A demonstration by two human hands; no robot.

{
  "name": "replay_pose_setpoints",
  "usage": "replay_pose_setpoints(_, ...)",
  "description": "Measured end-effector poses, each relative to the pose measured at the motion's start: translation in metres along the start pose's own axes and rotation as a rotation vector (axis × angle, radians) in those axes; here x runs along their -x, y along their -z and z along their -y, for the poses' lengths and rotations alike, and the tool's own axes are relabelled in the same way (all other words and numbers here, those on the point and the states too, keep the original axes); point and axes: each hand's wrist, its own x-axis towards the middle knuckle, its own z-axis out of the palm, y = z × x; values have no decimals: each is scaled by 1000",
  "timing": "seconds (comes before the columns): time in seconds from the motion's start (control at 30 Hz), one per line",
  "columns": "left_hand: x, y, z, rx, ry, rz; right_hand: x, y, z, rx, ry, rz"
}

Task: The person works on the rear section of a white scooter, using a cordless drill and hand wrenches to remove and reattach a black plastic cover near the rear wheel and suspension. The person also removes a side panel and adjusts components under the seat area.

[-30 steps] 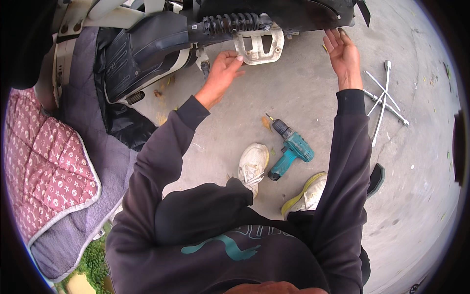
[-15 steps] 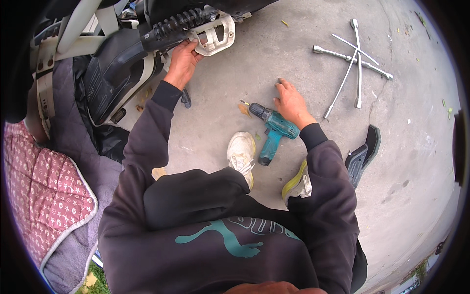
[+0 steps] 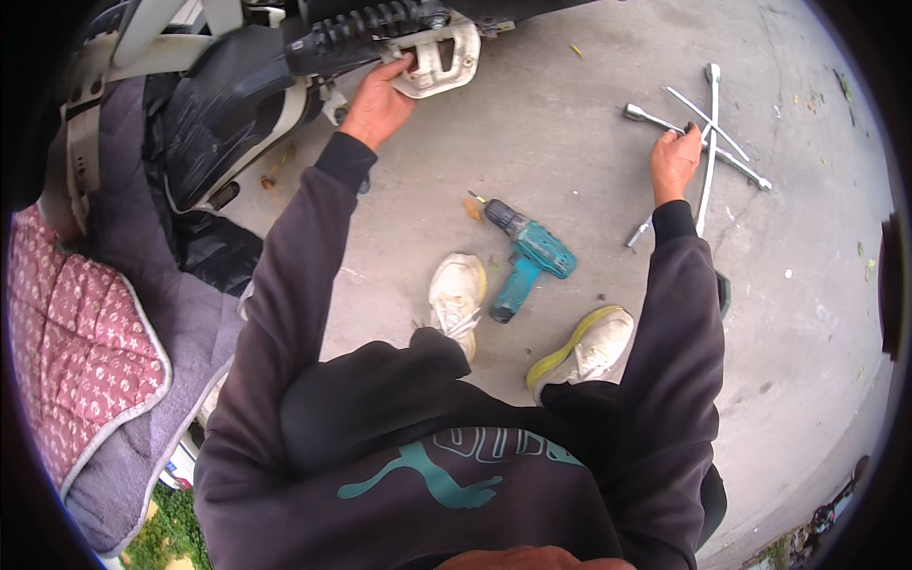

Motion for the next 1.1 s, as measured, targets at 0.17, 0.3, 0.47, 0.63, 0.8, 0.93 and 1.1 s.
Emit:
replay_pose_setpoints(0.17, 9, -2, 5, -139, -35, -65, -66, 71, -54, 400, 294, 35)
replay_pose_setpoints(0.3, 23, -11, 0, -336, 34, -114, -74, 101, -67, 466, 214, 153)
replay_pose_setpoints(0.47, 83, -3, 36, -736, 68, -126, -34, 87, -55, 357, 98, 483)
replay_pose_setpoints(0.63, 149, -53, 118, -1824, -374, 813, 3, 77, -99, 241, -8, 345)
replay_pose_setpoints(0.8, 148, -69, 151, -1768, -440, 1039, 12, 184, -32, 532, 84, 426)
replay_pose_setpoints(0.93, 123, -83, 155, -1791, -373, 969, 14, 247, -26, 736, 106, 356)
replay_pose_setpoints(1.1, 126, -72, 151, -1913, -374, 1421, 13, 296, -53, 626, 195, 32)
